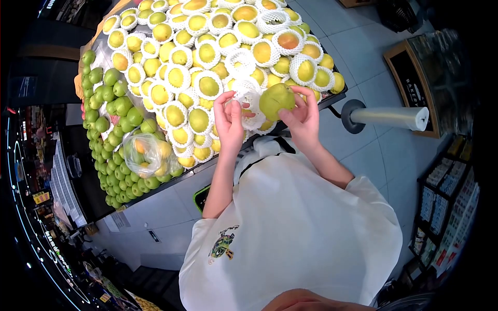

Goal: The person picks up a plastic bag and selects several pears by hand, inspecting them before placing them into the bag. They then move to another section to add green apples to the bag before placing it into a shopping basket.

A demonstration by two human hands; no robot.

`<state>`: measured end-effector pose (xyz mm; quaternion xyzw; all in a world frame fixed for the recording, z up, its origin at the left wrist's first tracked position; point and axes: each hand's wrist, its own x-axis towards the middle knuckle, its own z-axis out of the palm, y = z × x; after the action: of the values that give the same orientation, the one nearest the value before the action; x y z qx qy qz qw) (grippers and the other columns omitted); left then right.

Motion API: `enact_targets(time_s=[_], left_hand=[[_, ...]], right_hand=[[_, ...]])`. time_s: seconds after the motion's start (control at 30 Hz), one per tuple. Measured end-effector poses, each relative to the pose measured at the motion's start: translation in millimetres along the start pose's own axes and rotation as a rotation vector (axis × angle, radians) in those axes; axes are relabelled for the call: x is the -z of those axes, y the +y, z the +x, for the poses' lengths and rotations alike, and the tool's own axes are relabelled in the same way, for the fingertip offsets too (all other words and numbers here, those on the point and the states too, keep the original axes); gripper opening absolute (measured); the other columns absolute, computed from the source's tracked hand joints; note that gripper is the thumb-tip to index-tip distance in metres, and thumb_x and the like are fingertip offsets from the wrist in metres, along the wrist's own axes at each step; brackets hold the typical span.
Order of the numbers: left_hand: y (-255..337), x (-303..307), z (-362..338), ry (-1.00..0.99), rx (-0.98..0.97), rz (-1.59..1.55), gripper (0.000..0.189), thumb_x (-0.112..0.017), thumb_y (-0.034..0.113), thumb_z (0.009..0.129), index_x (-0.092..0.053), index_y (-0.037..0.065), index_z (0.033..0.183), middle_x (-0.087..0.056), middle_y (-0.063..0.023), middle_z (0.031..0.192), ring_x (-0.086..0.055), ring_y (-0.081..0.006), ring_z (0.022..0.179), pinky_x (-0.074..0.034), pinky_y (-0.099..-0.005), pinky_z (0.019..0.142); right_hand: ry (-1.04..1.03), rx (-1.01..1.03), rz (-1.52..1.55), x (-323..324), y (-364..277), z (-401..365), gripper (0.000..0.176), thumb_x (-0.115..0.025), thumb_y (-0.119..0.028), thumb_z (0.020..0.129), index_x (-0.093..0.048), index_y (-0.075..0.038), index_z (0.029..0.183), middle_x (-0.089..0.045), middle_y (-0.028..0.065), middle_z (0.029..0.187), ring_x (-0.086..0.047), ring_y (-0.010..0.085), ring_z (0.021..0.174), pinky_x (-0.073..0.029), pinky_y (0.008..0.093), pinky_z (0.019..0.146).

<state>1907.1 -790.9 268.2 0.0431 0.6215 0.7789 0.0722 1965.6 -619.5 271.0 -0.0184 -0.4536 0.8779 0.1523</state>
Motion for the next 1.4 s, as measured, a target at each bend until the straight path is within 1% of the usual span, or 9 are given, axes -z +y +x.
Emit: enact_targets(time_s=[0.17, 0.4, 0.53, 0.73, 0.8, 0.93, 1.0, 1.33, 1.4], left_hand=[[-5.9, -9.2, -0.9, -0.017, -0.242, 0.123, 0.044, -0.056, 0.010, 0.106, -0.036, 0.003, 0.144, -0.047, -0.0187, 0.143, -0.063, -0.0240, 0.114, -0.056, -0.0354, 0.096], [-12.3, -4.5, -0.2, 0.028, -0.223, 0.121, 0.039, -0.048, 0.011, 0.109, -0.035, 0.001, 0.145, -0.051, -0.0214, 0.144, -0.058, -0.0236, 0.124, -0.052, -0.0379, 0.103], [-9.5, -7.9, -6.0, 0.034, -0.288, 0.282, 0.037, -0.042, 0.015, 0.111, -0.035, 0.001, 0.145, -0.058, -0.0198, 0.139, -0.057, -0.0205, 0.123, -0.046, -0.0356, 0.107], [-12.3, -13.5, -8.0, 0.052, -0.299, 0.244, 0.036, -0.042, 0.017, 0.112, -0.036, 0.002, 0.144, -0.057, -0.0207, 0.141, -0.055, -0.0212, 0.128, -0.045, -0.0349, 0.107], [-12.4, -15.2, -8.5, 0.050, -0.285, 0.242, 0.036, -0.042, 0.018, 0.112, -0.036, 0.003, 0.144, -0.055, -0.0206, 0.143, -0.054, -0.0212, 0.128, -0.044, -0.0348, 0.107], [-11.8, -17.1, -9.9, 0.069, -0.324, 0.268, 0.034, -0.042, 0.017, 0.112, -0.038, 0.004, 0.144, -0.057, -0.0190, 0.141, -0.054, -0.0211, 0.128, -0.043, -0.0361, 0.108], [-11.4, -17.1, -9.8, 0.074, -0.350, 0.306, 0.033, -0.042, 0.016, 0.112, -0.040, 0.004, 0.143, -0.058, -0.0185, 0.140, -0.055, -0.0211, 0.127, -0.043, -0.0364, 0.108], [-12.4, -17.0, -7.0, 0.156, -0.267, 0.071, 0.032, -0.044, 0.020, 0.112, -0.044, 0.004, 0.141, -0.059, -0.0182, 0.138, -0.058, -0.0150, 0.110, -0.046, -0.0325, 0.099], [-10.4, -17.4, -8.1, 0.155, -0.274, 0.055, 0.033, -0.044, 0.021, 0.112, -0.044, 0.005, 0.141, -0.059, -0.0184, 0.137, -0.058, -0.0138, 0.107, -0.047, -0.0316, 0.097]], right_hand=[[-0.085, 0.068, -0.185, -3.3, 0.1, -0.9, 0.062, -0.079, 0.004, 0.085, -0.045, -0.005, 0.136, -0.058, 0.0115, 0.129, -0.060, 0.0221, 0.121, -0.057, 0.0364, 0.096], [-0.158, 0.018, -0.656, -3.8, 3.8, -1.9, 0.063, -0.088, -0.009, 0.078, -0.058, -0.005, 0.133, -0.064, 0.0086, 0.125, -0.065, 0.0183, 0.110, -0.057, 0.0324, 0.087], [-0.175, 0.045, -0.682, -5.8, 7.6, -3.8, 0.063, -0.088, -0.012, 0.078, -0.058, -0.004, 0.133, -0.066, 0.0098, 0.123, -0.066, 0.0196, 0.108, -0.057, 0.0329, 0.086], [-0.198, 0.305, -0.784, -5.0, 16.8, -4.3, 0.066, -0.090, -0.010, 0.077, -0.056, -0.003, 0.133, -0.062, 0.0140, 0.135, -0.067, 0.0234, 0.110, -0.057, 0.0352, 0.088], [-0.109, 0.441, -0.564, -6.7, 24.9, -6.7, 0.065, -0.089, -0.007, 0.077, -0.054, -0.002, 0.132, -0.059, 0.0168, 0.141, -0.068, 0.0277, 0.112, -0.058, 0.0375, 0.090], [-0.138, 0.383, -0.555, -8.2, 16.5, -6.3, 0.064, -0.088, -0.004, 0.077, -0.054, -0.002, 0.130, -0.058, 0.0177, 0.142, -0.063, 0.0339, 0.123, -0.056, 0.0410, 0.097], [-0.234, 0.435, -0.880, -5.3, 9.4, -1.3, 0.065, -0.089, -0.005, 0.075, -0.055, -0.003, 0.130, -0.059, 0.0161, 0.142, -0.052, 0.0377, 0.136, -0.051, 0.0445, 0.105], [-0.355, 0.400, -0.723, 0.6, 16.0, -3.7, 0.062, -0.084, -0.002, 0.077, -0.055, -0.007, 0.131, -0.059, 0.0134, 0.147, -0.040, 0.0364, 0.148, -0.040, 0.0466, 0.116], [-0.364, 0.288, -0.658, 1.0, 18.5, -4.1, 0.061, -0.084, -0.001, 0.078, -0.055, -0.007, 0.132, -0.059, 0.0129, 0.146, -0.038, 0.0376, 0.149, -0.038, 0.0480, 0.117]])
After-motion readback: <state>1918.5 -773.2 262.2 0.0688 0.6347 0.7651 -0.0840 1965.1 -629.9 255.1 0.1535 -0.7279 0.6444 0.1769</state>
